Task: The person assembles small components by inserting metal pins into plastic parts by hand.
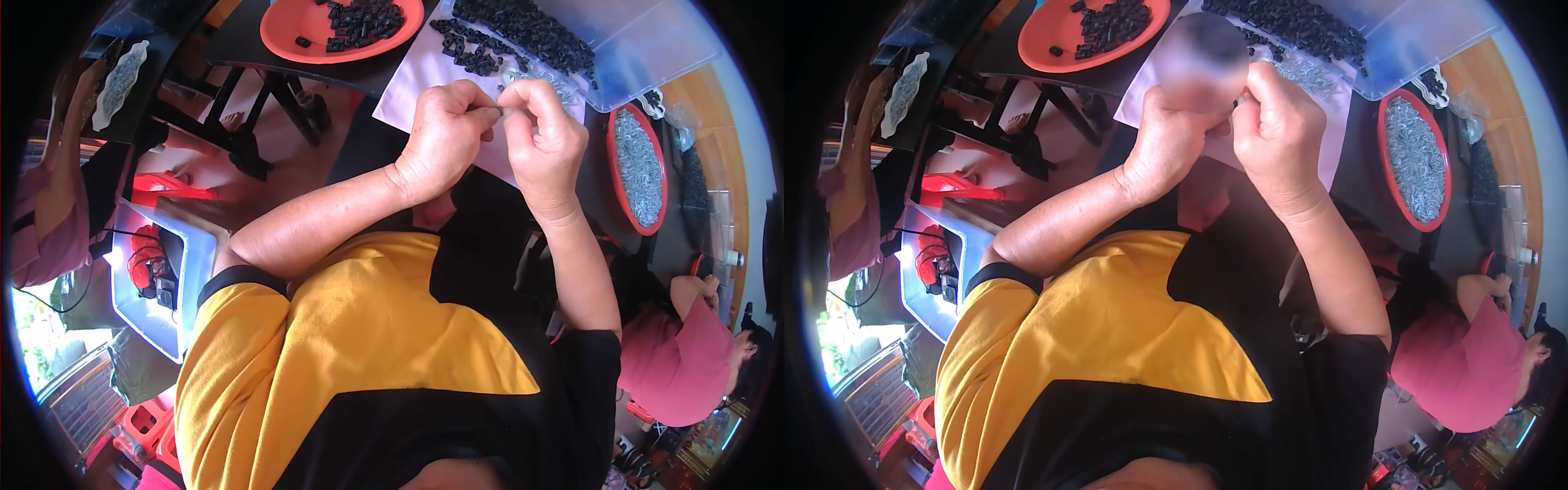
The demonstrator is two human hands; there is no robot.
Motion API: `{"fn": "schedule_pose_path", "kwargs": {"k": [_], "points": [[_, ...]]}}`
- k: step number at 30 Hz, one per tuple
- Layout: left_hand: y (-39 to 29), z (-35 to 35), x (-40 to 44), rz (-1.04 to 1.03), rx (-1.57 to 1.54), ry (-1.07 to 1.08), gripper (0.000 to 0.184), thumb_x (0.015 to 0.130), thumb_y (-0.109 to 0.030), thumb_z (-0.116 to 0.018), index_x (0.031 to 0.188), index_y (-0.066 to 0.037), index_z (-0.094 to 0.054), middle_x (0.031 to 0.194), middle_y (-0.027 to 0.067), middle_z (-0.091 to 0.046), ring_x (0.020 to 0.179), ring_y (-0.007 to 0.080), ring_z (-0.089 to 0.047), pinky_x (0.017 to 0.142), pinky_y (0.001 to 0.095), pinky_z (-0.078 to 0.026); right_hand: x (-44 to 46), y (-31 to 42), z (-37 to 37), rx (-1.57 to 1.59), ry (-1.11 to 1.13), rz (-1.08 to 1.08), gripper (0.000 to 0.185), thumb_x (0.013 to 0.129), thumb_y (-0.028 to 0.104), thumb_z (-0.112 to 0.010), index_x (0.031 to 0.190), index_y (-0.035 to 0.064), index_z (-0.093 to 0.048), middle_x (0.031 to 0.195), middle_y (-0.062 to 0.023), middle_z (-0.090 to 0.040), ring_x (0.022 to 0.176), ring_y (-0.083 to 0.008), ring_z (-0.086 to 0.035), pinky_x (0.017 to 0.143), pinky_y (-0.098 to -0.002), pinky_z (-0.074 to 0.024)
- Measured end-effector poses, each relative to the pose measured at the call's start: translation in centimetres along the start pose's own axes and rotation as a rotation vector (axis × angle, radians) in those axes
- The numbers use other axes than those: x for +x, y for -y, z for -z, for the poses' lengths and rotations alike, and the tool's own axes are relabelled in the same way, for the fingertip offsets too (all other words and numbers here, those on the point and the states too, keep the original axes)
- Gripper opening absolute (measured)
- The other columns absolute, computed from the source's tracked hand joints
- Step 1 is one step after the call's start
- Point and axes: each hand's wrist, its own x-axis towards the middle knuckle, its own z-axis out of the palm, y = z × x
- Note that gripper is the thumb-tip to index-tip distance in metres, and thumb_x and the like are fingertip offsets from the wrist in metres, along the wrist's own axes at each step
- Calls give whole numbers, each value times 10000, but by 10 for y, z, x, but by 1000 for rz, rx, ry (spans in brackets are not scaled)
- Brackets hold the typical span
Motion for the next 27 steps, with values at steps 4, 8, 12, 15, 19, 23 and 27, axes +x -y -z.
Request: {"fn": "schedule_pose_path", "kwargs": {"k": [4,8,12,15,19,23,27], "points": [[0,-2,-1,13,-38,-34,77,831,4,-626,832,69,-667,697,100,-657,632,128,-596,555,290,-491,-3,3,-5,-142,-40,172,232,673,-49,-617,839,113,-607,734,-18,-618,691,-241,-613,648,-370,-473],[-6,0,-7,-33,1,-38,86,813,23,-605,844,61,-676,725,80,-657,656,109,-589,575,273,-491,-11,14,-4,-276,-17,197,228,688,-3,-638,897,85,-613,781,-49,-605,720,-249,-595,642,-368,-443],[-12,3,-12,96,-97,-44,129,816,21,-579,879,53,-688,767,54,-660,692,95,-581,609,256,-489,-13,28,-4,-304,-8,171,263,707,-30,-641,958,46,-624,880,-109,-645,788,-288,-631,682,-386,-469],[-22,2,-16,162,-202,-92,136,817,51,-552,857,82,-679,761,101,-663,692,132,-598,617,284,-512,-12,26,-12,-311,-83,231,263,708,35,-634,968,54,-599,889,-106,-611,753,-265,-584,647,-379,-424],[-26,2,-17,225,-274,-113,165,806,60,-546,894,73,-684,800,92,-662,716,133,-603,647,263,-502,-13,26,-16,-316,-127,240,274,717,52,-645,989,47,-611,917,-119,-621,767,-269,-592,651,-379,-428],[-28,-1,-19,265,-349,-139,186,811,57,-535,927,71,-681,838,101,-661,730,154,-614,662,272,-507,-15,25,-20,-316,-204,253,266,724,60,-653,988,45,-624,907,-115,-625,742,-262,-592,634,-371,-427],[-26,1,-19,266,-398,-119,176,847,32,-516,926,67,-670,860,115,-654,749,187,-624,697,296,-515,-17,26,-28,-259,-291,233,261,719,64,-655,979,52,-636,859,-104,-621,699,-257,-595,615,-361,-433]]}}
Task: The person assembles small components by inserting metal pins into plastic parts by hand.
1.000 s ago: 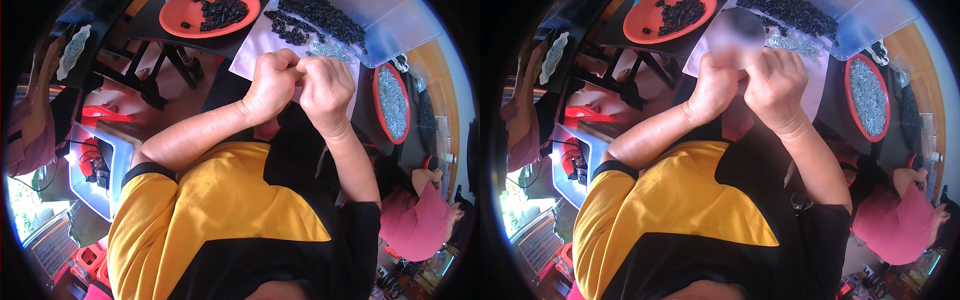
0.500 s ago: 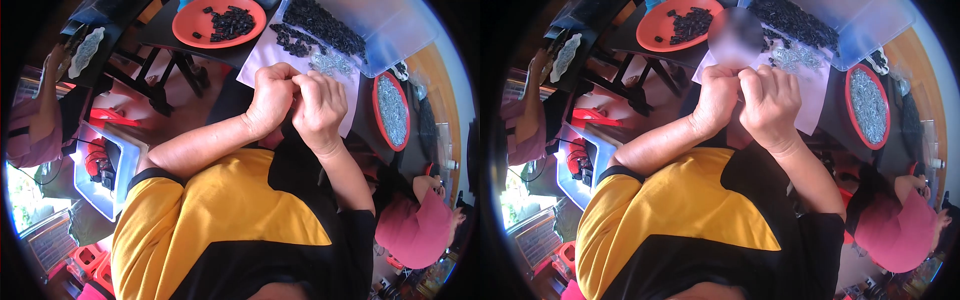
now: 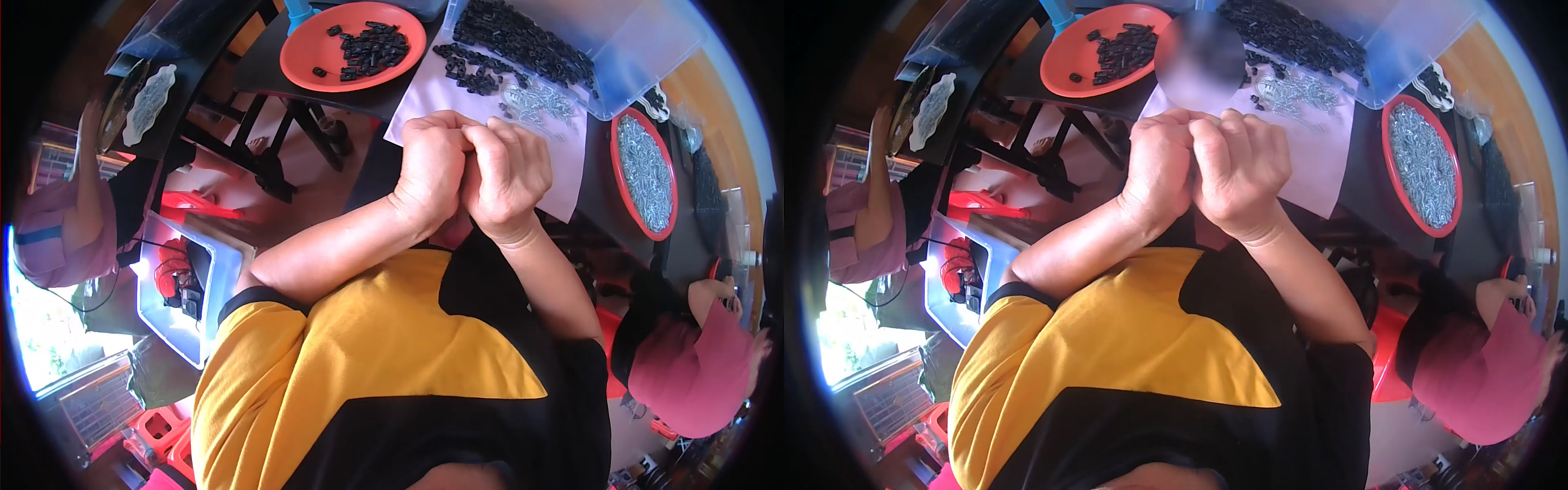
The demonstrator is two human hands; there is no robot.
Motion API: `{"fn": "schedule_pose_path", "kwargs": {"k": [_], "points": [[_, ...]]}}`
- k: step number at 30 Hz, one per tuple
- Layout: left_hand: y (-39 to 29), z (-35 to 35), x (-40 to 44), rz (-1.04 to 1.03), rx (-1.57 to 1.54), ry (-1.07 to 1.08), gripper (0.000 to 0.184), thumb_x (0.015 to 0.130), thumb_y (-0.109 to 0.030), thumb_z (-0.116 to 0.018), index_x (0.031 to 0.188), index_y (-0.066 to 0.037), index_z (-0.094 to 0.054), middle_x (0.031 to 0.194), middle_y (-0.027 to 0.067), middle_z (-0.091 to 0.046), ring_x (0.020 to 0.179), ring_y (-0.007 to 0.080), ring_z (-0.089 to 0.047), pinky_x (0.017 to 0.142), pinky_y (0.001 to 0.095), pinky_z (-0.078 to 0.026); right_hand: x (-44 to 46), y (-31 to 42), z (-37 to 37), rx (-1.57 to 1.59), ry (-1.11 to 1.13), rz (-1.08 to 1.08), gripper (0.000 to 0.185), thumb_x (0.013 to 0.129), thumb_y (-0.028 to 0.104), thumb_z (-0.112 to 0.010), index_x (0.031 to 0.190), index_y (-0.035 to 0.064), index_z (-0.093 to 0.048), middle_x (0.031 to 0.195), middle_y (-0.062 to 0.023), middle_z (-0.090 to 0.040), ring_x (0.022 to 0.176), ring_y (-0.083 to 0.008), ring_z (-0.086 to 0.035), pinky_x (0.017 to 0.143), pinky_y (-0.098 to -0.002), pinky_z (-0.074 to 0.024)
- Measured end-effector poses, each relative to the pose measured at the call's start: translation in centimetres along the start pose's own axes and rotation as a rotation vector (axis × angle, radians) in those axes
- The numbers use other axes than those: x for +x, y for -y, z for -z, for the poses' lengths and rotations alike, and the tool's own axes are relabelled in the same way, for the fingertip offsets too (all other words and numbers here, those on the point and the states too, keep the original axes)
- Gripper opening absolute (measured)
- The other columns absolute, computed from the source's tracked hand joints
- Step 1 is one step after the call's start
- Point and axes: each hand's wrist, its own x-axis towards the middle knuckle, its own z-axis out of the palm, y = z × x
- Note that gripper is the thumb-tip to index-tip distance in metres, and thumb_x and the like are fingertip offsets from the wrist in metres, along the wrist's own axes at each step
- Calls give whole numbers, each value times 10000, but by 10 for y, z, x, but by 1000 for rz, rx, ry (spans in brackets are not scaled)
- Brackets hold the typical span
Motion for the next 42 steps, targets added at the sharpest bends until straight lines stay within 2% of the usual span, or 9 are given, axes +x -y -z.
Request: {"fn": "schedule_pose_path", "kwargs": {"k": [5,6,8,11,15,16,21,26,42], "points": [[-17,17,16,-77,99,51,133,872,-55,-649,824,67,-674,714,135,-673,585,198,-646,534,306,-538,6,-12,6,273,76,-201,321,722,-11,-657,1033,67,-658,922,-87,-672,811,-279,-661,725,-388,-499],[-35,25,19,-102,238,73,162,910,-53,-637,927,106,-668,812,162,-694,685,230,-680,621,317,-556,9,-23,12,225,63,-197,292,741,-11,-661,1023,68,-663,912,-91,-678,811,-289,-664,726,-390,-508],[-61,45,35,-472,644,37,191,923,-75,-636,959,109,-672,810,160,-703,716,221,-692,629,307,-555,6,-49,25,197,47,-291,240,767,-15,-680,994,63,-673,876,-99,-684,793,-294,-672,710,-380,-526],[-92,57,59,-483,641,-125,151,902,-76,-679,967,53,-721,834,124,-720,700,166,-669,670,252,-533,-2,-75,46,263,18,-580,142,829,-36,-714,956,17,-680,868,-86,-726,780,-165,-711,711,-278,-560],[-65,62,80,-996,1138,-32,89,785,-19,-732,873,-3,-730,789,79,-690,740,183,-648,700,309,-526,-16,-81,50,363,11,-733,129,835,-42,-715,948,11,-682,878,-59,-740,805,-119,-704,726,-250,-549],[-54,53,76,-949,1150,40,101,787,-6,-736,888,-15,-740,847,43,-680,792,134,-622,738,269,-502,-17,-80,49,380,14,-753,129,832,-43,-717,945,10,-683,874,-55,-740,804,-115,-703,724,-247,-547],[-7,-4,71,-1127,1243,306,84,759,-41,-754,820,-49,-698,810,77,-624,819,268,-605,705,369,-516,-19,-76,45,399,11,-737,132,827,-49,-713,945,4,-686,859,-58,-738,790,-115,-699,719,-249,-545],[25,-28,95,-1261,1492,442,141,716,-111,-757,821,-89,-666,846,56,-583,861,275,-592,736,399,-519,-24,-85,44,450,-20,-776,133,826,-49,-714,948,-3,-685,856,-59,-736,783,-110,-694,714,-245,-544],[21,-16,97,-1329,1565,557,136,713,-80,-707,835,-76,-646,885,73,-588,867,281,-589,758,391,-525,-21,-81,45,570,38,-902,93,820,-18,-713,909,-6,-688,800,-44,-720,751,-88,-662,701,-240,-512]]}}
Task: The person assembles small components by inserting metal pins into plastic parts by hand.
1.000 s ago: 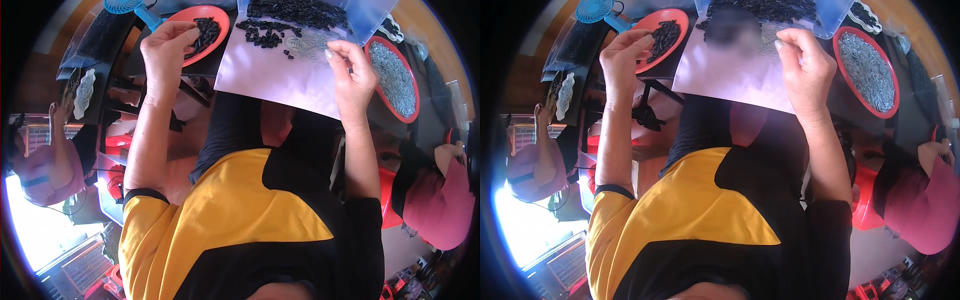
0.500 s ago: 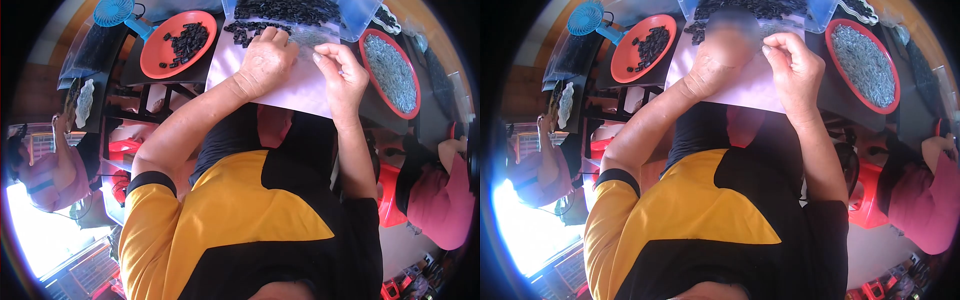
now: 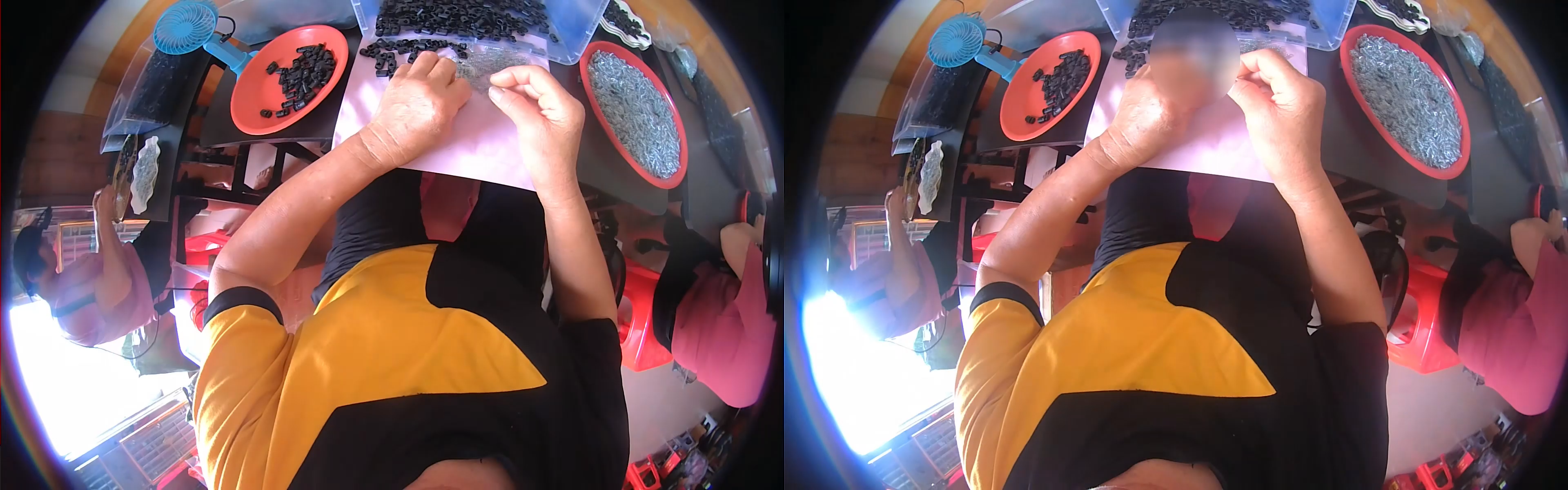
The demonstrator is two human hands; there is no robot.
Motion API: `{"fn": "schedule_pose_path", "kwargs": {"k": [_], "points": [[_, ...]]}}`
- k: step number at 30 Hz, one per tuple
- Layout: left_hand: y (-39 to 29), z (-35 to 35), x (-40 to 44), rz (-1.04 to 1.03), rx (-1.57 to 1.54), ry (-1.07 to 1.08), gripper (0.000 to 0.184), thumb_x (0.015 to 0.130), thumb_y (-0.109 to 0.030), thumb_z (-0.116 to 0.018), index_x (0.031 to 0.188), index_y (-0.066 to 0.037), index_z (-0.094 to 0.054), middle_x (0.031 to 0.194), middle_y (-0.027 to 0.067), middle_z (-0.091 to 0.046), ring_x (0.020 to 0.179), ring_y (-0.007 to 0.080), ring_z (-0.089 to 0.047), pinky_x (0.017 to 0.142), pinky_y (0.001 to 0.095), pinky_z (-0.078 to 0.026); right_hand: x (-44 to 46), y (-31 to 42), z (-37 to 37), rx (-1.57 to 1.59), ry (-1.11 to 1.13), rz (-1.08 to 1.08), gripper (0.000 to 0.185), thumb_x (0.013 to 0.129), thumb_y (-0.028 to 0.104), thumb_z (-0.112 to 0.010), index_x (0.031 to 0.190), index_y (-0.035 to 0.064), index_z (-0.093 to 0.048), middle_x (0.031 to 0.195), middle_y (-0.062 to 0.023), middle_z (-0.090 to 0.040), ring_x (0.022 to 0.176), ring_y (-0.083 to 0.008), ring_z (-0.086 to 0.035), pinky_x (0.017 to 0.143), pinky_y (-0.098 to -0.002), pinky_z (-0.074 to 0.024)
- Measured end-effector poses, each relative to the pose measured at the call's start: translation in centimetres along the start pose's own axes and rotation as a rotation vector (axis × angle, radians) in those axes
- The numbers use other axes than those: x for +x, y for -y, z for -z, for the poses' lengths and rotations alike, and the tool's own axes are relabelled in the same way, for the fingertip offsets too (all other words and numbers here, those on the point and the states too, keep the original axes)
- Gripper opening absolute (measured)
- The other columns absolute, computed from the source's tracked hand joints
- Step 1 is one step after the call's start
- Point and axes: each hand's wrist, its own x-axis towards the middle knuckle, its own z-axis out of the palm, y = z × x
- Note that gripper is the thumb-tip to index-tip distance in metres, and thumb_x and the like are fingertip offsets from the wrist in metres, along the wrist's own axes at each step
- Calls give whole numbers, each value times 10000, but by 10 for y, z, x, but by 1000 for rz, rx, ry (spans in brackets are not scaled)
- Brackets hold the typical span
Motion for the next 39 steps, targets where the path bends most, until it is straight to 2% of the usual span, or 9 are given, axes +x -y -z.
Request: {"fn": "schedule_pose_path", "kwargs": {"k": [8,12,22,25,29,30,33,34,39], "points": [[-9,7,7,180,-185,-90,62,820,-74,-689,876,-48,-677,891,52,-629,875,229,-620,720,345,-520,0,1,3,-2,19,1,116,835,-13,-702,950,-1,-701,825,-46,-725,776,-87,-666,712,-238,-514],[-24,40,20,936,-1154,67,120,931,-102,-667,975,6,-695,868,47,-675,750,113,-601,628,250,-472,4,5,-7,108,93,-5,132,867,-20,-687,995,5,-708,869,-52,-730,811,-98,-676,732,-241,-525],[-23,37,4,1196,-1646,-142,154,940,-98,-658,1011,39,-660,884,106,-672,742,153,-619,609,260,-464,3,-3,-22,78,130,53,105,876,-26,-690,977,-3,-673,869,-52,-721,800,-106,-674,720,-252,-529],[-22,55,2,1220,-1312,-147,164,909,-101,-683,983,45,-675,846,102,-688,703,141,-623,576,251,-463,1,-2,-25,52,105,68,107,861,-8,-708,950,9,-651,838,-49,-706,749,-119,-664,684,-262,-521],[27,56,-19,922,-581,-208,98,865,-76,-704,904,12,-724,779,21,-688,667,58,-591,578,226,-457,2,2,-27,-158,127,244,114,839,28,-723,911,48,-637,770,-53,-657,666,-172,-635,633,-289,-497],[37,53,-21,892,-543,-182,96,844,-87,-710,872,5,-718,779,42,-696,684,144,-635,628,280,-496,0,10,-33,-169,165,246,112,822,50,-719,880,76,-627,751,-64,-632,648,-236,-623,608,-327,-483],[66,28,-23,365,110,-122,78,803,-83,-701,846,-19,-698,811,77,-673,778,276,-651,690,367,-522,-3,10,-56,-325,256,496,118,775,71,-680,811,89,-569,731,-59,-596,732,-279,-612,664,-399,-476],[62,25,-22,365,188,-36,77,778,-100,-685,844,-62,-684,869,107,-628,900,358,-611,744,430,-525,-2,7,-60,-420,299,522,113,759,71,-659,801,96,-557,741,-57,-578,763,-278,-601,704,-410,-469],[57,20,-7,289,285,139,94,673,-41,-626,766,-51,-616,882,97,-612,922,322,-587,747,431,-535,7,-2,-56,-478,214,468,116,765,33,-654,836,85,-577,777,-71,-586,774,-298,-601,708,-421,-462]]}}
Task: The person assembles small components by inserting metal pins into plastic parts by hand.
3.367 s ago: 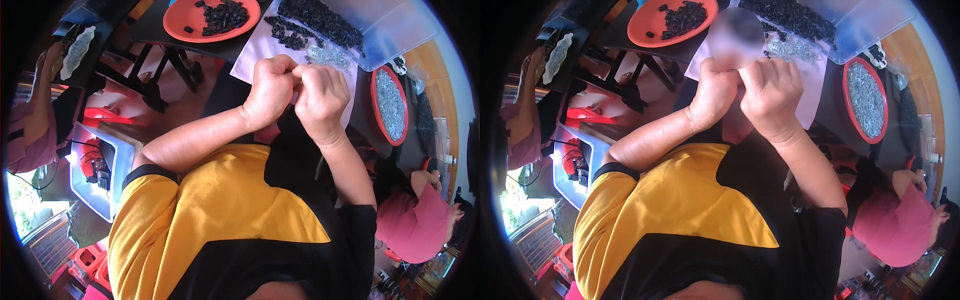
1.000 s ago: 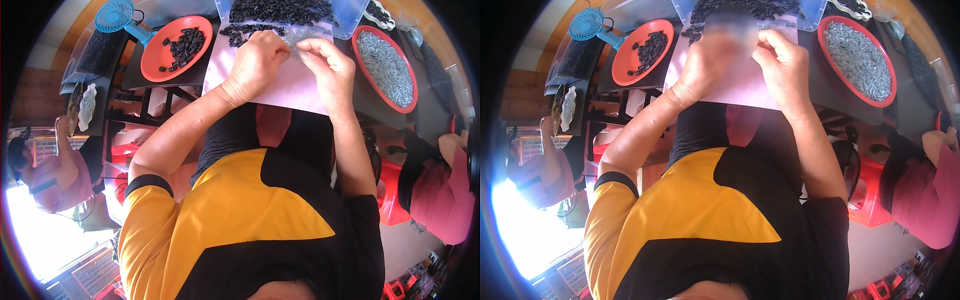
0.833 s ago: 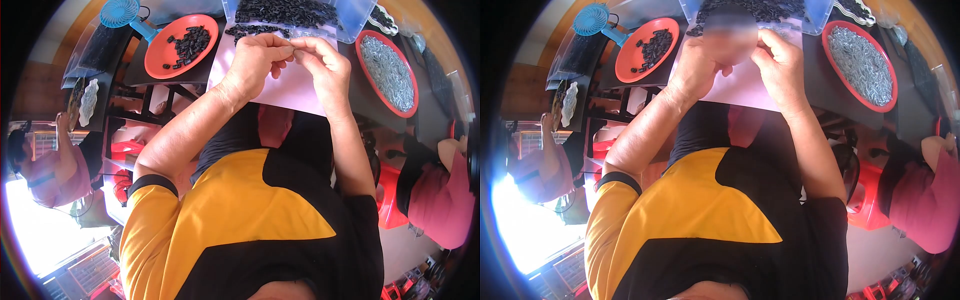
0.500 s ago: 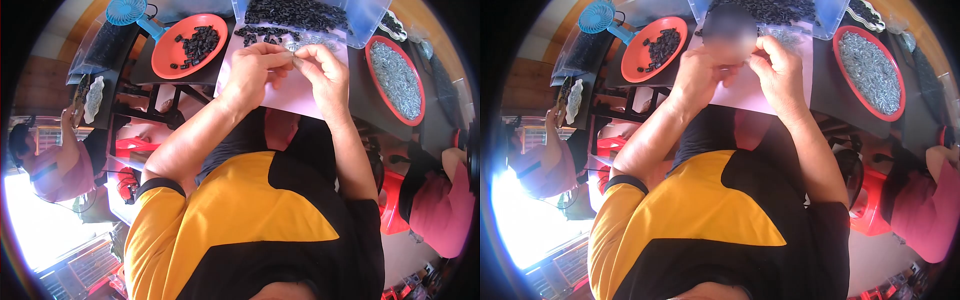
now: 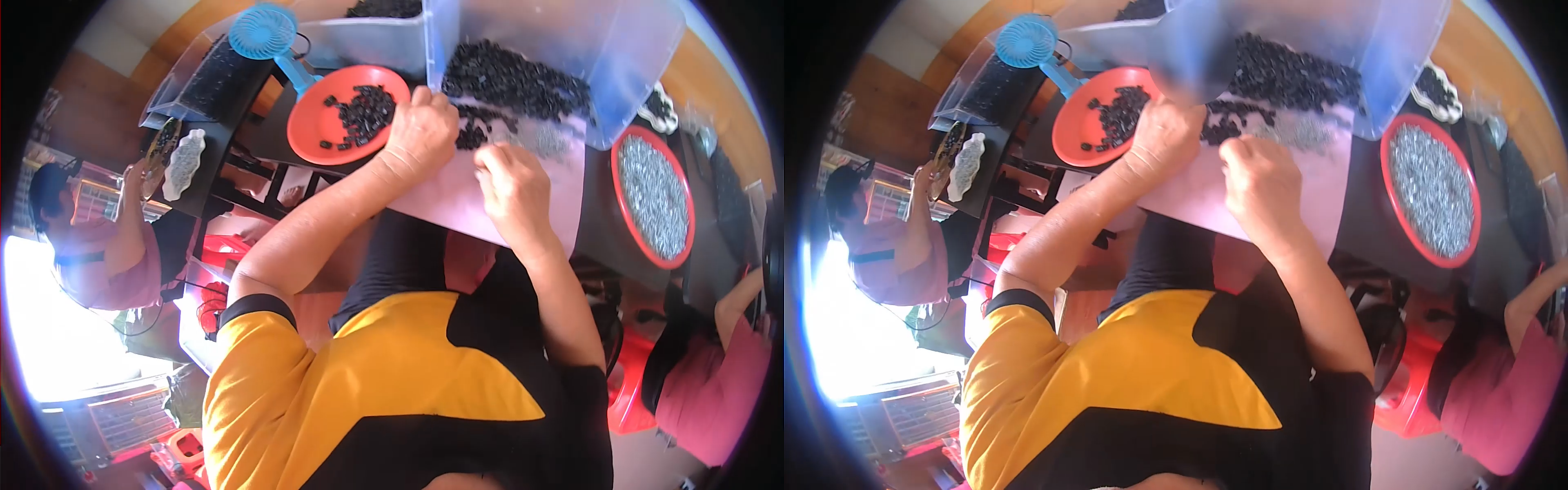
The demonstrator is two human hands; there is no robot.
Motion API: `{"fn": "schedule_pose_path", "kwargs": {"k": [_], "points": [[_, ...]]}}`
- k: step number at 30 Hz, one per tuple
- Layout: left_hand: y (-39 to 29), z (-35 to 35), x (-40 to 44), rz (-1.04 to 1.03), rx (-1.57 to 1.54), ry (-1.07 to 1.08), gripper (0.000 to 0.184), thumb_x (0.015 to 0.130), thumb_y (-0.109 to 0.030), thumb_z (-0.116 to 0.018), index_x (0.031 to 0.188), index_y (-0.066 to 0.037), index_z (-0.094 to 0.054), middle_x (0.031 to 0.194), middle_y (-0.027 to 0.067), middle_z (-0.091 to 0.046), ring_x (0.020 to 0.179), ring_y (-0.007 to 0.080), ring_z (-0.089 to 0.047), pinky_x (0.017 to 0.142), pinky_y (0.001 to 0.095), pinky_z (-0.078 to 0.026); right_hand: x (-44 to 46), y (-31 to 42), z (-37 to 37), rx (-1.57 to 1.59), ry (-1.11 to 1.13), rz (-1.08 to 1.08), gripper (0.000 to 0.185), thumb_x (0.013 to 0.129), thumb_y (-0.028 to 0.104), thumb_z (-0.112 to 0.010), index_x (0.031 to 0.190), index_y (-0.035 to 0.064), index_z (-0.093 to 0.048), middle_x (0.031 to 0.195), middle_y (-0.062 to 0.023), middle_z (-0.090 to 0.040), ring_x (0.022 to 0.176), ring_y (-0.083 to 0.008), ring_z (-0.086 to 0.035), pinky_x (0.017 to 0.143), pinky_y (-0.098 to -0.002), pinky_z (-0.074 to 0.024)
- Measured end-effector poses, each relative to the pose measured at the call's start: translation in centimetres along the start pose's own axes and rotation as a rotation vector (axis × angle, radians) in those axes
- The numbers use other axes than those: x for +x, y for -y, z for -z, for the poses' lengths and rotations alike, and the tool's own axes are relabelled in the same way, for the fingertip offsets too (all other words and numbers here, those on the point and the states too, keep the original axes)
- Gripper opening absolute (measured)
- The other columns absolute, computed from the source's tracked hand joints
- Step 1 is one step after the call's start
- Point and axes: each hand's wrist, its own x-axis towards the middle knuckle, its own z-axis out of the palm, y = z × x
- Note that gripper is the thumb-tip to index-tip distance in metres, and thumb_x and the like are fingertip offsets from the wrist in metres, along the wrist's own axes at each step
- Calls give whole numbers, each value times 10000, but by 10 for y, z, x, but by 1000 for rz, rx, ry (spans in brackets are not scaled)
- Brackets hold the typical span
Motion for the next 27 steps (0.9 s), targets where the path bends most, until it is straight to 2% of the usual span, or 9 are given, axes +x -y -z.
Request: {"fn": "schedule_pose_path", "kwargs": {"k": [5,8,9,11,15,19,22,23,27], "points": [[8,-6,3,16,-64,-18,90,693,-50,-633,781,-37,-623,816,126,-616,825,334,-613,700,434,-544,-2,3,7,192,-4,-146,130,788,37,-706,856,82,-605,802,-75,-631,757,-301,-606,686,-403,-469],[7,0,11,90,-81,164,155,726,-123,-682,843,-22,-689,931,160,-676,960,342,-630,764,430,-561,-3,-1,4,255,-30,-169,121,788,22,-715,863,63,-630,810,-78,-657,742,-289,-619,671,-377,-479],[8,1,13,94,-102,193,159,736,-124,-679,854,-18,-687,929,164,-680,957,347,-635,770,432,-563,-4,0,4,276,-30,-197,117,788,17,-714,863,57,-633,807,-81,-658,739,-284,-622,666,-370,-481],[12,-1,14,95,-119,183,152,735,-119,-674,849,-18,-684,923,165,-680,945,348,-637,764,432,-564,-5,0,5,314,-30,-258,110,790,8,-712,864,45,-640,801,-86,-660,731,-273,-628,656,-357,-485],[16,-1,14,87,-162,110,123,715,-100,-664,814,-27,-666,880,161,-678,885,350,-647,731,432,-562,-5,-2,5,336,-40,-239,103,803,8,-708,877,31,-640,795,-98,-657,716,-261,-634,645,-351,-492],[22,-7,11,83,-213,-76,98,690,-30,-611,767,-91,-619,781,94,-634,804,330,-621,697,447,-528,-7,-4,4,356,-27,-261,91,821,9,-702,887,21,-641,802,-102,-662,712,-252,-648,649,-339,-502],[9,22,5,84,-462,-202,79,721,-38,-660,790,-60,-630,766,89,-616,775,302,-612,671,422,-510,-8,-3,5,366,-21,-312,88,829,-11,-691,898,14,-642,803,-94,-667,713,-213,-664,652,-306,-506],[3,33,-1,94,-603,-180,116,727,-32,-700,824,-32,-637,761,88,-599,759,282,-606,670,404,-499,-7,-2,7,365,-22,-317,93,827,-13,-693,901,15,-644,804,-91,-668,713,-202,-664,650,-303,-505],[-12,23,-34,77,-681,-49,129,744,5,-709,856,-14,-647,799,90,-609,785,268,-611,682,375,-504,-7,-3,6,361,-37,-297,110,821,-22,-699,909,18,-648,808,-84,-674,713,-181,-663,646,-297,-503]]}}
